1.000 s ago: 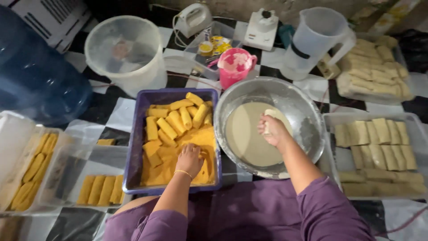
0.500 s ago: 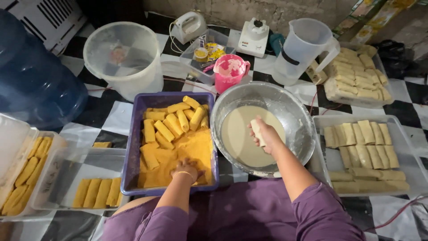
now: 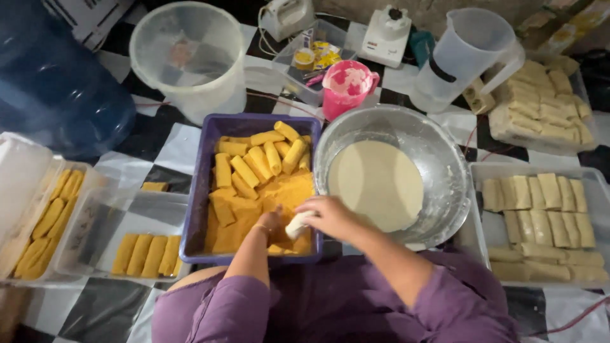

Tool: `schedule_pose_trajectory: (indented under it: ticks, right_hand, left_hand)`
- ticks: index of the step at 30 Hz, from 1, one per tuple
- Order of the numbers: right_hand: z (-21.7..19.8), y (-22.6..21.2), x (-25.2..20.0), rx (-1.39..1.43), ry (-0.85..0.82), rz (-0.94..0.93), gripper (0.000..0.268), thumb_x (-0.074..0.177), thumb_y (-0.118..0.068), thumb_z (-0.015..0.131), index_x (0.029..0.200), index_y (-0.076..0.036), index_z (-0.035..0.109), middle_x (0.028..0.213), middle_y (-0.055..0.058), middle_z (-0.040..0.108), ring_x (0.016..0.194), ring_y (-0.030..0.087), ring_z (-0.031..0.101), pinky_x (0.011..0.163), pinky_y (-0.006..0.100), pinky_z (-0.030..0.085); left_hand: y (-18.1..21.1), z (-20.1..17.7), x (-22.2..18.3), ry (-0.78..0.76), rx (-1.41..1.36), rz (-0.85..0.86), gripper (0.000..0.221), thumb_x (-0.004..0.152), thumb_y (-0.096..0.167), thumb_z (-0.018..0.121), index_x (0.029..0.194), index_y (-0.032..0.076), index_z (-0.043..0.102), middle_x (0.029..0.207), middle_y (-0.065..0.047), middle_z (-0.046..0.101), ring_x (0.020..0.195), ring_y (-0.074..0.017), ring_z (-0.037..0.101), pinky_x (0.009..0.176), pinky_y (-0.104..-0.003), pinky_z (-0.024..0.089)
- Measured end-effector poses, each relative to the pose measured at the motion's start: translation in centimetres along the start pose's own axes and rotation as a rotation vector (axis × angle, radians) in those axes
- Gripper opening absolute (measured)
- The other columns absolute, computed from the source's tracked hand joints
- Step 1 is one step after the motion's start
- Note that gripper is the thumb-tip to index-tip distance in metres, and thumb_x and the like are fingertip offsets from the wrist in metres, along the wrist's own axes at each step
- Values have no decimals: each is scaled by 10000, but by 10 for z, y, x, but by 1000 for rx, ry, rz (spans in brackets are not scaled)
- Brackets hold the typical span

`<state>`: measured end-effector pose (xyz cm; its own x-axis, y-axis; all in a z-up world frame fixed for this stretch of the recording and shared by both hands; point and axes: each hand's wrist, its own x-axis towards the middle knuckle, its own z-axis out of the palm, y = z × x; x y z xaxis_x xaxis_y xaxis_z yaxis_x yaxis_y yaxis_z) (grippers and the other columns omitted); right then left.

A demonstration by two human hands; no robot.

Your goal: The person is dipping cylindrical food rolls into a bowl of batter and then coating them in breadcrumbs within a plastic tray.

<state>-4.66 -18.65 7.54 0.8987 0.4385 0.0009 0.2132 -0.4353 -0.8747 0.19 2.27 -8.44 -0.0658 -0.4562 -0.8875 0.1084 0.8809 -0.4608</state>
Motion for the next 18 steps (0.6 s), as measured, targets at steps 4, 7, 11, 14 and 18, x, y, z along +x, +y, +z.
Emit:
schedule_pose_trajectory:
  ticks: [4, 7, 11, 14, 18]
  right_hand:
    - [8, 28, 16, -429, 172, -33, 138, 934, -188, 698, 1048, -212, 773, 1024, -6, 738, 1025, 222, 706, 916, 343, 576]
    - [-63, 21, 0, -396, 433, -58, 103, 912, -162, 685, 988, -136, 750, 950, 36, 746, 890, 251, 705, 810, 366, 565]
    - [-187, 44, -59, -164, 847, 164, 166, 892, -106, 680, 1024, -64, 771, 897, 24, 768, 698, 143, 641, 670, 288, 543]
    - [-267, 115, -148, -6, 1146, 325, 237, 943, -210, 666, 1109, -57, 737, 932, 40, 784, 754, 109, 712, 704, 240, 562]
    - [-278, 295, -235, -406, 1098, 748, 384, 911, -437, 634, 1031, -85, 729, 907, 109, 747, 837, 326, 693, 783, 406, 534]
  left_hand:
    - [-3, -2, -2, -187, 1552, 672, 926, 967, 779, 339, 1299, -71, 495, 1297, -279, 523, 1168, -404, 485, 1027, -526, 345]
    - [20, -3, 41, -167, 2045, 1039, 608, 852, 554, 592, 1108, 21, 734, 1043, -136, 719, 904, -252, 642, 827, -355, 516]
    - [-11, 7, 0, 381, 2471, 1320, 440, 824, 430, 745, 1033, 48, 814, 846, -153, 805, 707, -295, 724, 642, -390, 574]
    - [16, 3, -1, 299, 2442, 1705, 523, 883, 385, 661, 1220, -14, 680, 1151, -268, 732, 1054, -452, 697, 928, -491, 557]
    - [25, 15, 1, 387, 2467, 1449, 643, 940, 601, 499, 1221, 86, 763, 1198, -133, 771, 1094, -355, 702, 967, -417, 521]
